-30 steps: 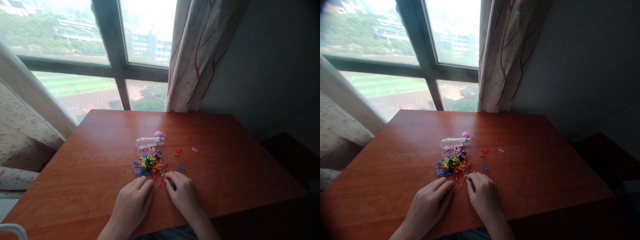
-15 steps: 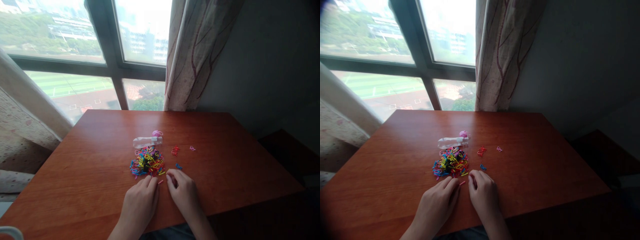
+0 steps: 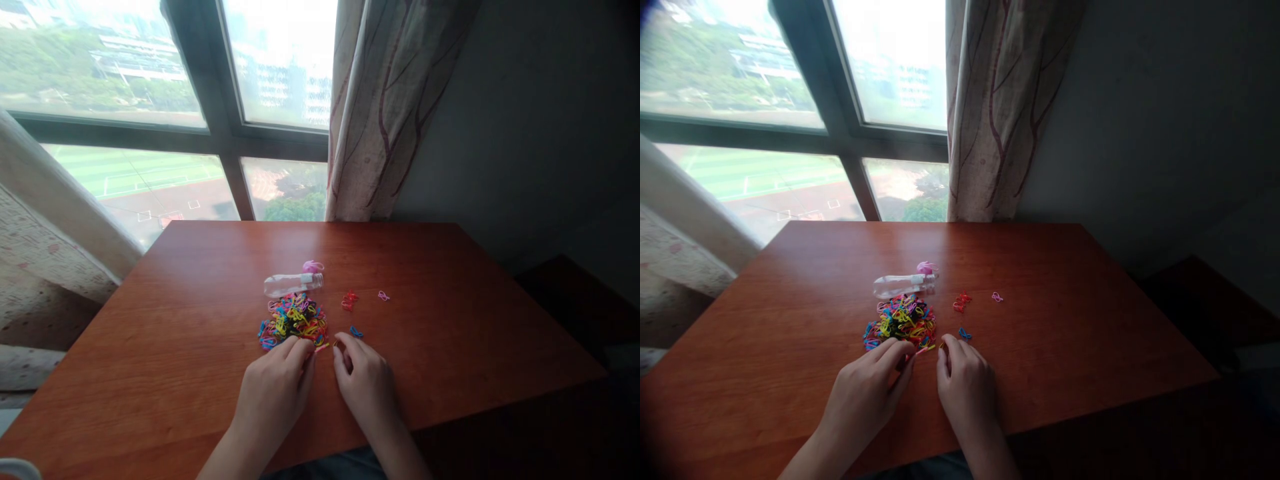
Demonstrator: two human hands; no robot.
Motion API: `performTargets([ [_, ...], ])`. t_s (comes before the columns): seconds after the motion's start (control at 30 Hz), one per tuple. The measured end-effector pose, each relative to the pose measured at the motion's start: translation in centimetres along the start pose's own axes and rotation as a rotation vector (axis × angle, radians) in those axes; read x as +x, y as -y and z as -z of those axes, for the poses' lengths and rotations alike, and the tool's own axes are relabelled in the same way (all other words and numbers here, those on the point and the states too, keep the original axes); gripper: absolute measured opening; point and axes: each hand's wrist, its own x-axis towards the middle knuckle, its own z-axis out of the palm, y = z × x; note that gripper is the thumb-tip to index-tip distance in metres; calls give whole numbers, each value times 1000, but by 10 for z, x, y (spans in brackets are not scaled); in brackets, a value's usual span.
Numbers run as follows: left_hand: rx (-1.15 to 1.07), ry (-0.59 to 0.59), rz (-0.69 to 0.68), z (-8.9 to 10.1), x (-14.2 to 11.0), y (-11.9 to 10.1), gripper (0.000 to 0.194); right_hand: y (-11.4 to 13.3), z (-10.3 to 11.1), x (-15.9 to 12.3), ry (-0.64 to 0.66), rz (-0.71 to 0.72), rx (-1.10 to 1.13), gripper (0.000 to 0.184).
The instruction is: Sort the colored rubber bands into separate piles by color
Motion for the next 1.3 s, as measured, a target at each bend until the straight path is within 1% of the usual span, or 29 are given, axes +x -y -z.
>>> performTargets([
  [0.07, 4, 5, -8, 5, 12, -4, 20, 1, 0, -1, -3, -2, -18, 23],
  [0.17, 36, 35, -46, 10, 38, -14, 20, 1, 0, -1, -11, -14, -21, 27],
  [0.27, 64, 135, -89, 10, 70, -23, 18, 1, 0, -2, -9, -34, -35, 28],
  [0.3, 81, 183, -95, 8, 81, -24, 18, 1, 1, -1, -8, -38, -40, 27],
  [0.43, 97, 245, -122, -4, 116, -26, 17, 1, 0, -1, -11, -43, -41, 24],
  [0.5, 102, 270, -144, -11, 127, -25, 17, 1, -1, -1, -14, -45, -36, 23],
  [0.6, 111, 306, -167, -19, 135, -24, 18, 0, -1, -2, -8, -57, -22, 23],
  [0.7, 123, 331, -170, -25, 137, -23, 19, 0, 0, -2, -1, -69, 2, 24],
  [0.8, 134, 342, -164, -27, 136, -22, 19, 0, 0, -2, 5, -79, 10, 26],
  [0.9, 139, 339, -155, -23, 133, -20, 18, 0, -1, -3, 2, -81, 1, 27],
  [1.0, 139, 326, -144, -13, 127, -19, 17, 0, -2, -3, -7, -79, -14, 28],
  [1.13, 127, 303, -119, 6, 108, -15, 19, 0, -1, -2, -14, -79, -37, 26],
  [1.23, 100, 281, -91, 16, 85, -9, 19, 1, 0, -1, -11, -70, -29, 22],
  [1.3, 21, 240, -73, 19, 67, -3, 18, 1, 1, 0, -5, -63, -21, 20],
])
